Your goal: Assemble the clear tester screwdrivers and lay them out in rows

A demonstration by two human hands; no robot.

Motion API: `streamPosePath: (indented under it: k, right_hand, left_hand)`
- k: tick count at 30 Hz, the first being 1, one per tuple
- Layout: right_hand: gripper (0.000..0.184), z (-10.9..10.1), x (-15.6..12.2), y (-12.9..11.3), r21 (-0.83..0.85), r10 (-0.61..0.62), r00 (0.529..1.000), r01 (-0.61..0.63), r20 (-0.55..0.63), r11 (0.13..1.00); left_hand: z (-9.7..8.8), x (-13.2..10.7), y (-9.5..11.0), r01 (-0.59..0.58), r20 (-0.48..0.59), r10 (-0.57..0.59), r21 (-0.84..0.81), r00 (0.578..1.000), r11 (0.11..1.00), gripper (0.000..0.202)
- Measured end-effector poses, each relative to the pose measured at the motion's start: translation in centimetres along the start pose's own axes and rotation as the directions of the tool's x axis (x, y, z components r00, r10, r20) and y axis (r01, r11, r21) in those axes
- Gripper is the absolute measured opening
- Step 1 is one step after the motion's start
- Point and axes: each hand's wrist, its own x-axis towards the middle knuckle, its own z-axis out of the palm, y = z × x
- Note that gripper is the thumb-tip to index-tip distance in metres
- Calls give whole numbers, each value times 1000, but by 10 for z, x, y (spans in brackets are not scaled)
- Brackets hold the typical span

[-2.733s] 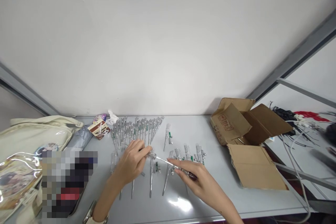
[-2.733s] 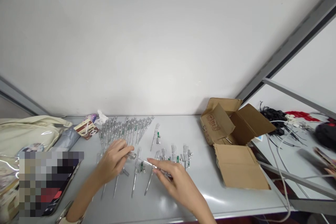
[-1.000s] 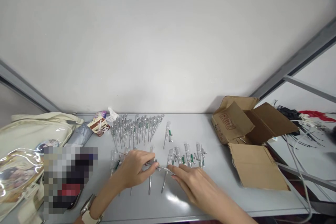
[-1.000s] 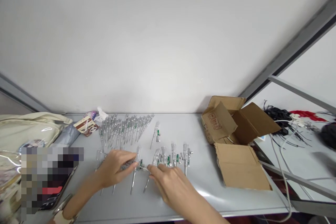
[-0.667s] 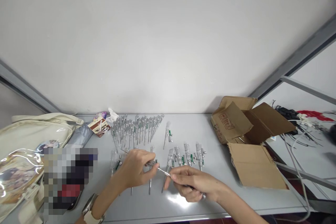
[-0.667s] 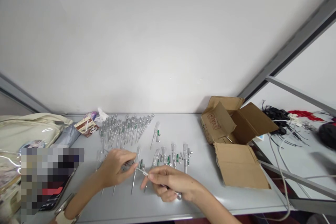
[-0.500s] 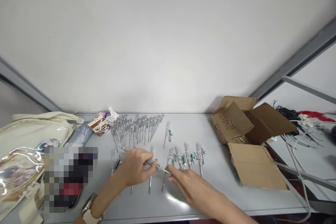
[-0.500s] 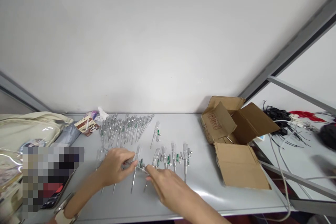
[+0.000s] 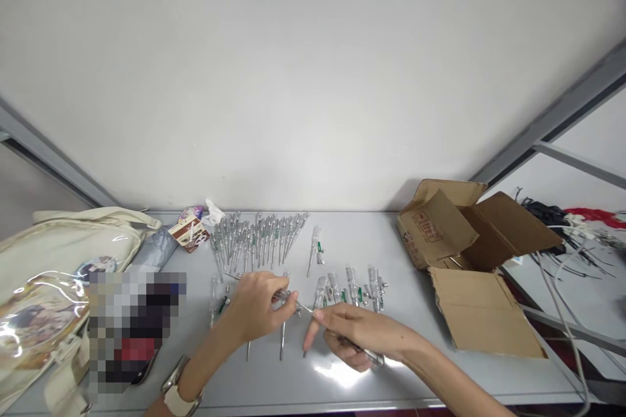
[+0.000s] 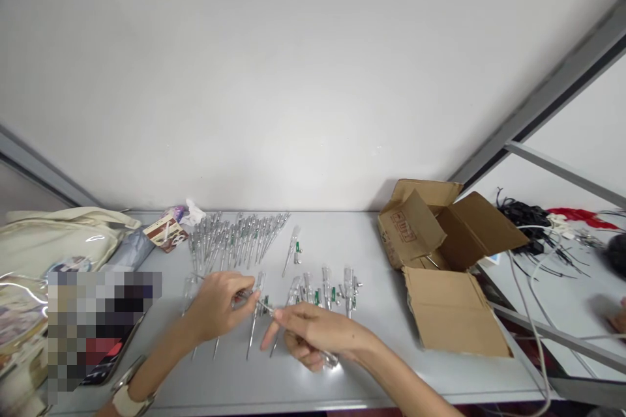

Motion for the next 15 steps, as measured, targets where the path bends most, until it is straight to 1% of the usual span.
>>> streamPosePath:
  k: [1,2,3,4,5,6,7,8,10,12,14,15]
  right_hand:
    - [62,-1,1,0,21,11,999,-12,52,1000]
    - [59,-1,2,1,-26,0,999,1,35,1000]
    - [54,2,3,2,-136,-35,998,28,-50,990]
    - [48,7,4,4,-294,-92,981,39,-170,955]
    - [42,13,5,6,-467,-162,945,12,-283,884]
    - [35,19,6,7,-617,-232,901,-50,-368,785]
    - [30,24,7,9,-726,-289,862,-124,-416,676]
    - [25,29,8,11,-796,-324,841,-188,-433,575]
    - [18,35,11,15,-873,-374,826,-258,-422,414]
    - [16,35,13,18,-913,-449,802,-285,-394,292]
    - [18,34,14,20,-930,-540,757,-315,-368,192]
    - [21,33,14,21,-929,-581,729,-336,-361,156]
  left_hand:
    - [0,1,0,-4,-7,4,9,1000,1000,36]
    - [0,1,1,-2,-14,3,18,1000,1000,36]
    - [0,2,1,4,-18,-4,24,1000,1000,36]
    - [0,2,1,13,-17,-12,25,1000,1000,37]
    - [0,2,1,22,-12,-21,22,1000,1000,37]
    - [-1,3,1,28,-4,-28,14,1000,1000,38]
    - [-1,3,1,32,4,-32,6,999,999,38]
    - [-1,3,0,37,12,-37,-2,999,999,38]
    - [-1,4,0,49,12,-49,-13,999,999,37]
    - [0,5,-1,62,1,-62,-24,998,998,36]
    - [1,7,-2,71,-10,-71,-43,997,997,35]
    - [2,7,-3,75,-17,-76,-56,997,996,36]
